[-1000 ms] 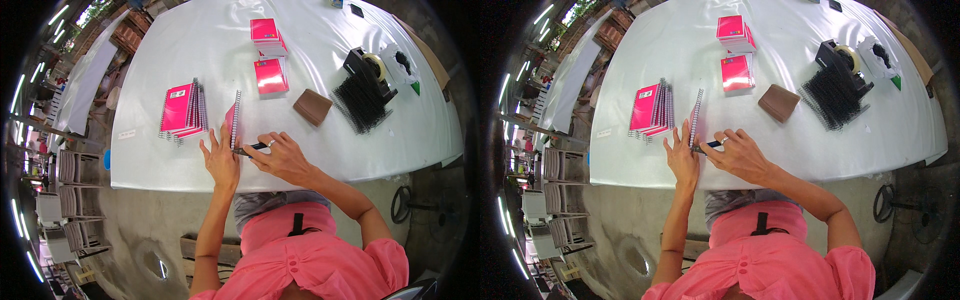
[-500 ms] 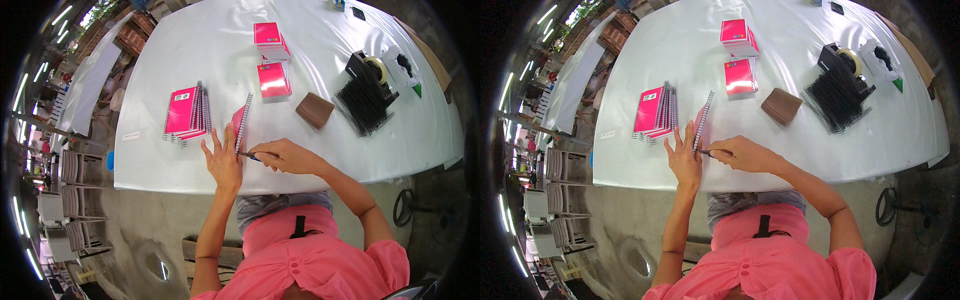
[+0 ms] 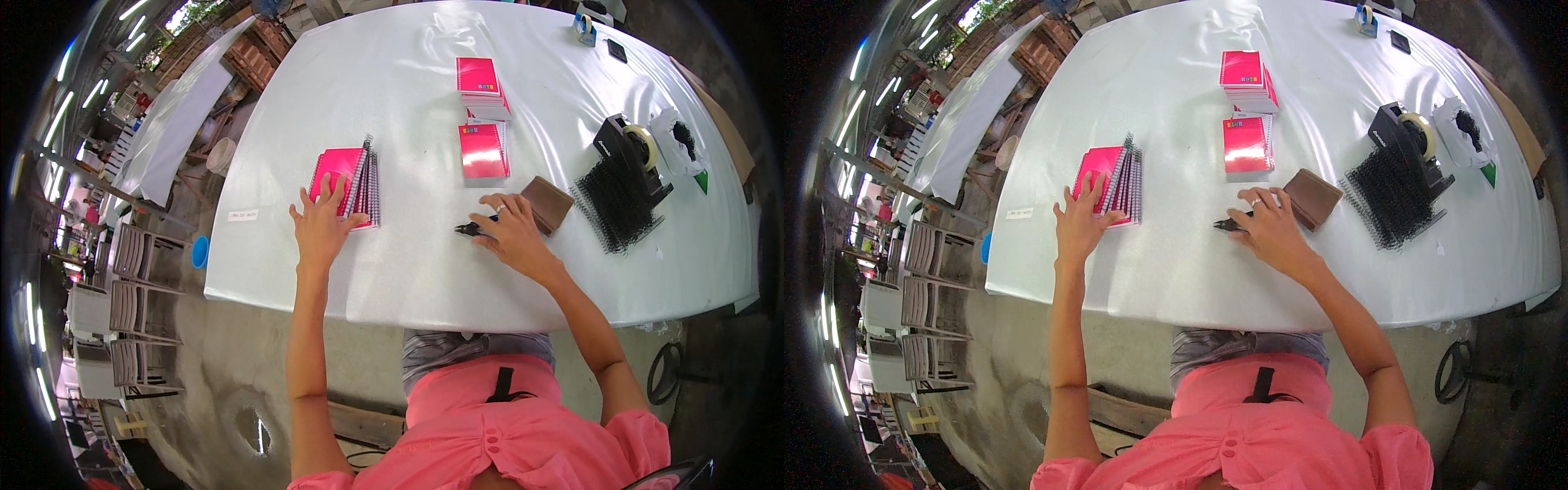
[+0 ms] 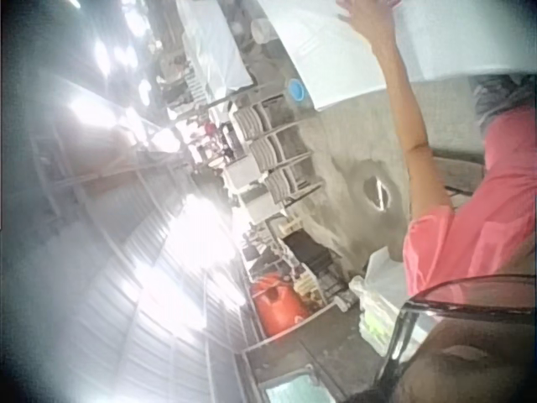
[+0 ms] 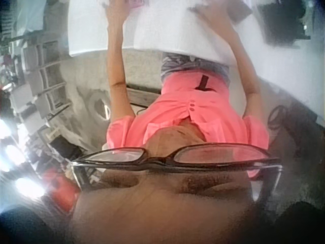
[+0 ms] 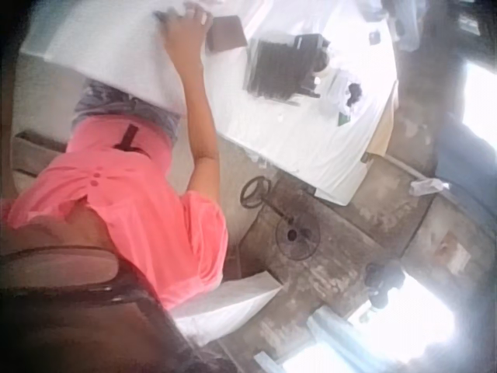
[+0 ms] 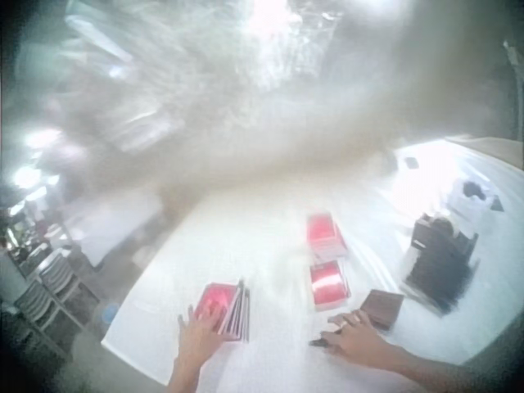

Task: The person manually assembles spiral-bound notebooks by inserting a wire coil through the punched holes of the covers and pages, then using a pair of pliers to trim and secure the ends of the coil.

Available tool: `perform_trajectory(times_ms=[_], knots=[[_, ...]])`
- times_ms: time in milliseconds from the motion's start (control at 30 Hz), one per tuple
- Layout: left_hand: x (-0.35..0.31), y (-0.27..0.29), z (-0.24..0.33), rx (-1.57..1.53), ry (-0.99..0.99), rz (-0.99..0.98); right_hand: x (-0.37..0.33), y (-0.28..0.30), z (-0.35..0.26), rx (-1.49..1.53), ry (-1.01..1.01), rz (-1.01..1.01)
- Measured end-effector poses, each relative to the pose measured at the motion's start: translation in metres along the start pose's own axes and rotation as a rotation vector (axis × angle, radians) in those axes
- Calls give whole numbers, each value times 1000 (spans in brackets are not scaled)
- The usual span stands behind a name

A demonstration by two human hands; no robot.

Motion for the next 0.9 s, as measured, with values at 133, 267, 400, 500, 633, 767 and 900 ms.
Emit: perform_trajectory(times_ms=[133,267,400,500,633,767,900], knots=[[1,-12,-4,-96,-67,54,24,7,60,235,-354,120],[-19,7,11,-126,-103,316,63,2,127,196,-781,-110],[-38,12,27,-244,-111,406,69,-29,158,219,-877,-303],[-47,3,38,-297,-181,450,62,-29,176,238,-875,-230],[-51,-9,52,-352,-249,430,70,-31,181,410,-890,-277],[-60,-15,66,-330,-259,398,77,-34,178,384,-906,-355],[-64,-23,74,-323,-301,372,69,-38,185,369,-809,-132]])
Point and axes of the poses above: each hand's wrist, its own x-axis towards the middle knuckle, its own y-axis out of the back of the hand, z = x × y, the point moved 6 cm from there along x, towards the middle knuckle, and after that the axes turned 14 degrees about -z, right-handed, at the moved point
